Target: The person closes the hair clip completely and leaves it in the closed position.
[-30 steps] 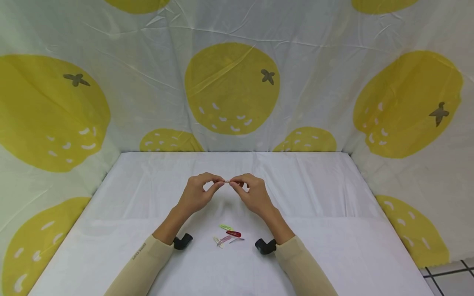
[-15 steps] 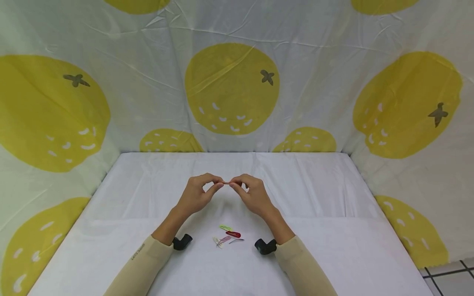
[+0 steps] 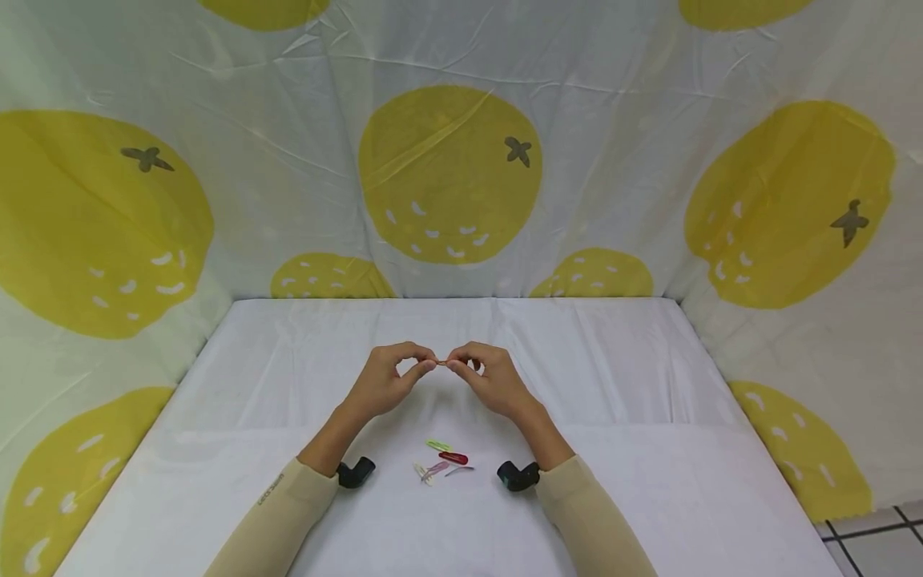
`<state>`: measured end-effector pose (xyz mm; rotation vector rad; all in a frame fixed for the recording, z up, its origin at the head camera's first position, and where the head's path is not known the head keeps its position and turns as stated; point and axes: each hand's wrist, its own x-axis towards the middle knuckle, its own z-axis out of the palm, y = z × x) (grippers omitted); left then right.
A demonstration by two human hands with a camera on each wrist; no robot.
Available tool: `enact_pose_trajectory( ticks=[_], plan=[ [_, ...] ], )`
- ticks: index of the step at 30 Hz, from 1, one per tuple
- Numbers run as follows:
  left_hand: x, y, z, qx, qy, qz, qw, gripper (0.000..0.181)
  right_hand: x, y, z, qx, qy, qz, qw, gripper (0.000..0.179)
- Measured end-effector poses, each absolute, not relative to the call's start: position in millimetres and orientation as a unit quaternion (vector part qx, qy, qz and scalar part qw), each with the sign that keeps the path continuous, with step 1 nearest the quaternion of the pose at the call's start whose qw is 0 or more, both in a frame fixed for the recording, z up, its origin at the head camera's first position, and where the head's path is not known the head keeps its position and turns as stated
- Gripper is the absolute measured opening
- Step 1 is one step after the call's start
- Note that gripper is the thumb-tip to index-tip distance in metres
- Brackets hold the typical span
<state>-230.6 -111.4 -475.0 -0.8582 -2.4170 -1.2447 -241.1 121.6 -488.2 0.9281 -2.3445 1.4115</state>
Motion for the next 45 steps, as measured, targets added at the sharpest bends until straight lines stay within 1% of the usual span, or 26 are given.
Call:
enact_pose_trajectory(
  ticks=[5, 9, 16, 19, 22, 28, 35, 41, 45],
  plan=[
    [-234, -111, -477, -0.295, -0.841, -0.428, 0.151, 0.013, -244, 123, -492, 0.302, -0.801, 0.499, 0.134, 0.007],
    [-237, -111, -479, -0.277, -0.839, -0.44, 0.163, 0.013, -246, 123, -494, 0.283, -0.806, 0.499, 0.147, 0.006],
    [-249, -112, -484, -0.237, -0.844, -0.441, 0.191, 0.014, -258, 118, -494, 0.243, -0.825, 0.49, 0.143, 0.011],
    [-257, -111, -486, -0.228, -0.851, -0.432, 0.19, 0.015, -266, 116, -497, 0.224, -0.829, 0.492, 0.143, 0.013],
    [-266, -109, -487, -0.225, -0.86, -0.42, 0.18, 0.016, -273, 116, -502, 0.211, -0.832, 0.496, 0.129, 0.015],
    [-282, -108, -489, -0.206, -0.878, -0.402, 0.156, 0.015, -289, 114, -506, 0.196, -0.841, 0.499, 0.08, 0.02],
    [-297, -113, -496, -0.16, -0.897, -0.401, 0.1, 0.015, -307, 110, -513, 0.173, -0.847, 0.501, 0.052, 0.019],
    [-311, -118, -503, -0.145, -0.908, -0.391, 0.037, 0.016, -315, 106, -520, 0.145, -0.856, 0.495, 0.037, 0.018],
    [-318, -119, -507, -0.139, -0.911, -0.387, 0.012, 0.018, -319, 104, -524, 0.129, -0.869, 0.478, 0.022, 0.018]
  ],
)
